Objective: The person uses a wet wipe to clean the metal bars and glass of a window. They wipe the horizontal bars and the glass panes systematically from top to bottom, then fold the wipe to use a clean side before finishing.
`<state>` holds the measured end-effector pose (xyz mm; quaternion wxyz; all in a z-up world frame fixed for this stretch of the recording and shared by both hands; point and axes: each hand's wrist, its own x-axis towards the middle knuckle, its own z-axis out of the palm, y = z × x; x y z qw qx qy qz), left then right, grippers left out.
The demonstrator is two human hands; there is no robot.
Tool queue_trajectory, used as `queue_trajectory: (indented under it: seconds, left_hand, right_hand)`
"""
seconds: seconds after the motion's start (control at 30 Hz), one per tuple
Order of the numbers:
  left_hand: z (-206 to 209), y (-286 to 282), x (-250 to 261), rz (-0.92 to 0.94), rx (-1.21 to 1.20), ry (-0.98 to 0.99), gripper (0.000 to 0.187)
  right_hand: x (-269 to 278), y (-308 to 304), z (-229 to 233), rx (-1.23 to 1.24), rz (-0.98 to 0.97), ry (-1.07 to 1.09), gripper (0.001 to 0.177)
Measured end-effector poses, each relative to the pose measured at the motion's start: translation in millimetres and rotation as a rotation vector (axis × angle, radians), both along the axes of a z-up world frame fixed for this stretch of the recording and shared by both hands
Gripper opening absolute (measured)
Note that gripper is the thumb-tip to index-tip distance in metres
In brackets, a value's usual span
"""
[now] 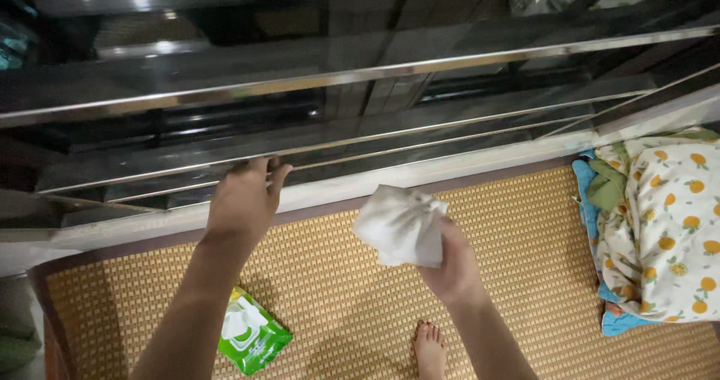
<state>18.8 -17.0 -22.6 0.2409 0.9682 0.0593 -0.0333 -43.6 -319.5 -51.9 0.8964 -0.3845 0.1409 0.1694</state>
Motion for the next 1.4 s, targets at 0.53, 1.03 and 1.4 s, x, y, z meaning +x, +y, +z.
queue_trajectory:
  seconds: [0.53,1.03,1.4]
  left_hand:
    - [-31.9,2.5,8.4,-0.039,0.097,-0.028,0.039]
    - [-33.9,4.6,13.2,-0.100,0.049,-0.070,0.036]
    - [-31.2,4.5,8.7,-0.146,0.067,-0.194,0.033]
  right_hand:
    - [80.9,-41.0,-48.3,-0.763,-0.509,0.138,0.036]
    - [113.8,30.8,7.3,-1.672,-0.609,-0.431,0.013]
    - [171.4,30.9,-24.2,-1.980,-0.518,-0.613,0.032]
